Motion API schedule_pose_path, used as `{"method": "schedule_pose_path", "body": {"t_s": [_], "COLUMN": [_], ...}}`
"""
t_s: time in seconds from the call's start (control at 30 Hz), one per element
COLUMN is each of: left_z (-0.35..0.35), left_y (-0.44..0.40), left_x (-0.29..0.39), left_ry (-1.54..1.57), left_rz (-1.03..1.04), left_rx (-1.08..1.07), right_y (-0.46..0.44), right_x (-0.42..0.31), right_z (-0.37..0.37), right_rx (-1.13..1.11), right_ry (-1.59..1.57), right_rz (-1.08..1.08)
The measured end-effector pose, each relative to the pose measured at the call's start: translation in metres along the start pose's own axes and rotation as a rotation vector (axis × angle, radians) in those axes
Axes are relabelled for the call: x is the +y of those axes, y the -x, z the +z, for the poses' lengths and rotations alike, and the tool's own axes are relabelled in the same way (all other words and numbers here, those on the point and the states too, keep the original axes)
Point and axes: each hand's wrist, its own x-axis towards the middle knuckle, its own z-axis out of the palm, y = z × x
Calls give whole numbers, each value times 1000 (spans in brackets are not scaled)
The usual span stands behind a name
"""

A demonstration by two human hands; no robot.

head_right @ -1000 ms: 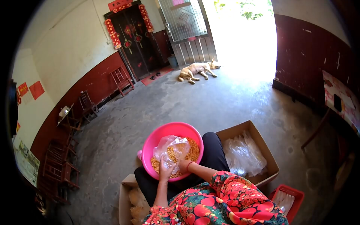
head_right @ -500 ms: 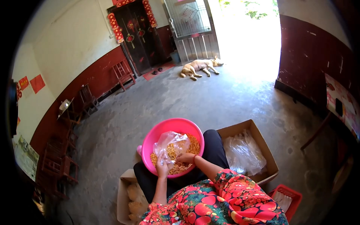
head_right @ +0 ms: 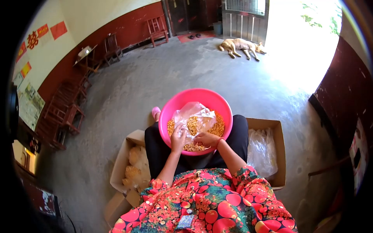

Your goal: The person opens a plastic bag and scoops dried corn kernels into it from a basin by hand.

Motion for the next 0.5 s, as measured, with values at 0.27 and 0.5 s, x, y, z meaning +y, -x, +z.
{"method": "schedule_pose_path", "body": {"t_s": [0.27, 0.5], "left_z": [-1, -1], "left_y": [-2, -1], "left_x": [4, 1], "left_ry": [-73, -94], "left_rz": [123, 127], "left_rx": [4, 15], "right_y": [7, -22], "right_x": [-38, -74], "right_z": [-18, -12], "right_rx": [115, 373], "right_ry": [-244, -144], "right_rz": [53, -33]}}
